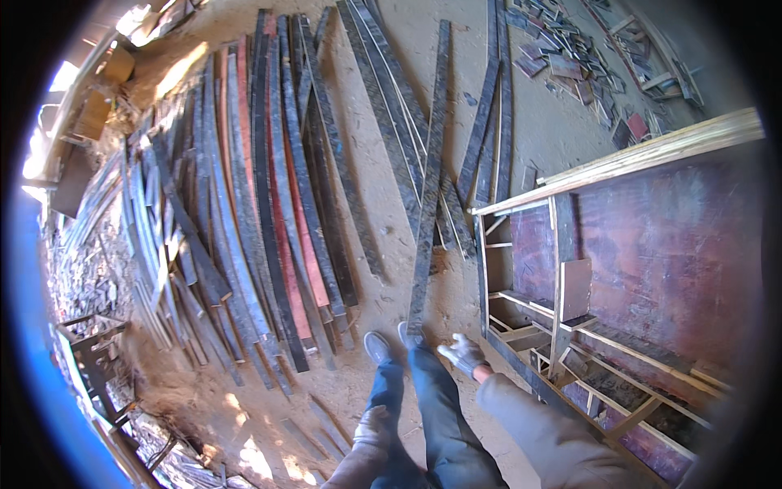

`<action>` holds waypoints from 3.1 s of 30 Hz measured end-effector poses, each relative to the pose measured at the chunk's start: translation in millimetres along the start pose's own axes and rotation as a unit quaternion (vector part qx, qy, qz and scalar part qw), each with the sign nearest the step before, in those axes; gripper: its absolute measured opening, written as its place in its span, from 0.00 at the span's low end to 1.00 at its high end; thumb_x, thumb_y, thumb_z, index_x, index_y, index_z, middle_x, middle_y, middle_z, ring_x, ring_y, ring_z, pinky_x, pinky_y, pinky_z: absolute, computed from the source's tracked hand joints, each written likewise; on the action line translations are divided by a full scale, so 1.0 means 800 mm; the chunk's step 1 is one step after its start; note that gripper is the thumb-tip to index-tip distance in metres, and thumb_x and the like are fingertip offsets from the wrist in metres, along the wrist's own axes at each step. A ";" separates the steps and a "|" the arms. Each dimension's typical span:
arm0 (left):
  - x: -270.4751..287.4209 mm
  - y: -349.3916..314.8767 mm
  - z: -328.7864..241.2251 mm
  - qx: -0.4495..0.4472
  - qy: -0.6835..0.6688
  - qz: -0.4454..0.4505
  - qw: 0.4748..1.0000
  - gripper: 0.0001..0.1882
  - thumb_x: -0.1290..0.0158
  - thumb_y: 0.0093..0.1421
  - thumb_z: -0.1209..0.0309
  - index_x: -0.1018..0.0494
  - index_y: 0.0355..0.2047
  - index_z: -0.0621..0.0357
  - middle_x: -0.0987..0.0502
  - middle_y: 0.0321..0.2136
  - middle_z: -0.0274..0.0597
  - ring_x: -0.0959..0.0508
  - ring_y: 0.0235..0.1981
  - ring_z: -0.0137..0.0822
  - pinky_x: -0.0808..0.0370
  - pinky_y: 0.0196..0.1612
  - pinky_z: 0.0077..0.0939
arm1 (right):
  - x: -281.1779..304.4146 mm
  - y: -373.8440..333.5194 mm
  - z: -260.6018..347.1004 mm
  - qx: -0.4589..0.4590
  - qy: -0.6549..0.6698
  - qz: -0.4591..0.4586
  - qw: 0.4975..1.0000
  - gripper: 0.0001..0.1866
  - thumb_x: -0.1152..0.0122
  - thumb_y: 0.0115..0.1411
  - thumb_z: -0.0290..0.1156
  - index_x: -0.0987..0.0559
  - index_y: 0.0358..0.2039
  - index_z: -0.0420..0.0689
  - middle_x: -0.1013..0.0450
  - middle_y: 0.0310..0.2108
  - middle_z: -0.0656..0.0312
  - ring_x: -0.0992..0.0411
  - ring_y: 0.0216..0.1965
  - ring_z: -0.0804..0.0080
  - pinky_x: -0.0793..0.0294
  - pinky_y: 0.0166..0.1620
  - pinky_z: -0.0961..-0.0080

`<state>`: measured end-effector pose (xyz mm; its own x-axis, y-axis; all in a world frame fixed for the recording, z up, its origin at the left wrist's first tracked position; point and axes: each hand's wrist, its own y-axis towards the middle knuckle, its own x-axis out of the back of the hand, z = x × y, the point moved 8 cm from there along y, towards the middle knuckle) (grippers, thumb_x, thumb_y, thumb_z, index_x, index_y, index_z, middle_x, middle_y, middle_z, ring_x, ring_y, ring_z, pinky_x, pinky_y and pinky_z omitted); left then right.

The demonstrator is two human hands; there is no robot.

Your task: The person selects thin wooden strips, measures them against a metal guide on a workbench, and cuts them to length using a manual sliding saw. The person repeats this process for several pieces, stacking the cut pieces on the bench.

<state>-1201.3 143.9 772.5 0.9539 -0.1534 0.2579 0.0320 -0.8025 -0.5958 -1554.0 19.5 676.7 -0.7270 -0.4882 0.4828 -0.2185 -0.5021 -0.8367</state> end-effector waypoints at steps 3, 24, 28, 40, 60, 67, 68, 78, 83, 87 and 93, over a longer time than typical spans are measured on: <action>0.003 0.046 0.041 0.031 -0.004 0.011 0.999 0.25 0.61 0.64 0.87 0.22 0.54 0.55 0.15 0.46 0.47 0.21 0.24 0.27 0.20 0.33 0.26 | -0.047 0.073 0.012 -0.034 -0.073 -0.004 0.997 0.63 0.32 0.52 0.75 0.39 0.74 0.38 0.23 0.60 0.43 0.24 0.61 0.47 0.27 0.63 0.57; -0.045 0.294 -0.173 -0.424 0.059 -0.021 0.903 0.21 0.45 0.66 0.84 0.26 0.59 0.64 0.15 0.42 0.51 0.15 0.37 0.42 0.17 0.42 0.34 | -0.052 0.450 0.010 0.104 0.157 -0.327 0.926 0.37 0.20 0.40 0.45 0.25 0.47 0.38 0.18 0.37 0.44 0.18 0.39 0.49 0.18 0.44 0.53; -0.061 0.314 -0.157 -0.369 0.120 0.016 0.921 0.15 0.43 0.63 0.81 0.20 0.50 0.61 0.15 0.36 0.46 0.16 0.34 0.44 0.19 0.40 0.37 | 0.035 0.479 0.015 0.142 0.109 -0.355 0.918 0.52 0.20 0.41 0.49 0.28 0.61 0.28 0.20 0.48 0.36 0.20 0.50 0.41 0.20 0.53 0.53; -0.066 0.298 -0.156 -0.409 0.214 -0.025 0.887 0.10 0.43 0.63 0.73 0.18 0.41 0.64 0.17 0.31 0.48 0.19 0.31 0.47 0.22 0.38 0.39 | 0.120 0.619 0.034 0.000 -0.149 -0.372 0.916 0.60 0.54 0.63 0.78 0.44 0.74 0.33 0.28 0.60 0.38 0.28 0.60 0.45 0.28 0.61 0.54; -0.051 0.282 -0.144 -0.405 0.221 -0.061 0.885 0.10 0.42 0.58 0.76 0.19 0.40 0.64 0.18 0.28 0.46 0.21 0.26 0.45 0.26 0.32 0.37 | 0.210 0.731 0.125 0.004 -0.147 -0.396 0.906 0.70 0.28 0.52 0.67 0.54 0.76 0.29 0.38 0.69 0.28 0.33 0.69 0.37 0.31 0.66 0.41; -0.031 0.298 -0.144 -0.391 0.203 -0.062 0.896 0.10 0.42 0.61 0.72 0.19 0.41 0.62 0.18 0.30 0.48 0.22 0.26 0.48 0.26 0.32 0.41 | 0.289 0.776 0.107 0.075 0.220 -0.310 0.922 0.20 0.25 0.47 0.49 0.13 0.21 0.43 0.17 0.26 0.54 0.17 0.36 0.63 0.19 0.49 0.65; -0.031 0.302 -0.145 -0.390 0.208 -0.060 0.895 0.10 0.42 0.61 0.72 0.19 0.41 0.62 0.18 0.30 0.48 0.22 0.26 0.48 0.26 0.32 0.41 | 0.302 0.784 0.112 0.079 0.251 -0.277 0.924 0.17 0.29 0.46 0.47 0.15 0.23 0.44 0.22 0.25 0.59 0.25 0.28 0.65 0.30 0.31 0.64; -0.021 0.327 -0.148 -0.384 0.240 -0.065 0.889 0.11 0.42 0.61 0.71 0.19 0.42 0.62 0.18 0.31 0.48 0.22 0.27 0.49 0.26 0.32 0.42 | 0.384 0.753 0.087 -0.132 -0.013 -0.466 0.875 0.30 0.28 0.55 0.44 0.15 0.53 0.38 0.21 0.58 0.43 0.20 0.59 0.50 0.19 0.58 0.57; -0.013 0.340 -0.143 -0.365 0.246 -0.074 0.895 0.11 0.42 0.61 0.70 0.19 0.42 0.62 0.18 0.32 0.48 0.22 0.27 0.49 0.26 0.32 0.43 | 0.365 0.792 0.052 -0.217 -0.004 -0.472 0.855 0.42 0.24 0.53 0.50 0.24 0.63 0.37 0.28 0.67 0.46 0.27 0.66 0.52 0.25 0.65 0.57; -0.008 0.349 -0.145 -0.355 0.251 -0.078 0.897 0.11 0.42 0.62 0.70 0.19 0.42 0.62 0.18 0.32 0.48 0.22 0.27 0.49 0.26 0.31 0.43 | 0.371 0.809 0.047 -0.148 -0.005 -0.472 0.869 0.56 0.16 0.43 0.58 0.28 0.65 0.36 0.25 0.62 0.43 0.22 0.60 0.51 0.21 0.61 0.56; -0.001 0.351 -0.147 -0.356 0.255 -0.082 0.895 0.11 0.41 0.62 0.69 0.19 0.42 0.61 0.18 0.33 0.48 0.22 0.27 0.50 0.26 0.31 0.44 | 0.367 0.776 0.110 -0.005 0.001 -0.409 0.912 0.35 0.15 0.41 0.50 0.12 0.41 0.34 0.15 0.43 0.47 0.15 0.45 0.58 0.17 0.49 0.60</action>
<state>-1227.9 -148.9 694.6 0.6884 -0.0977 0.7188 -0.2121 -0.9747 0.0707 -1845.7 -498.5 321.9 -0.3182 0.0489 0.9468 -0.6942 -0.6921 -0.1976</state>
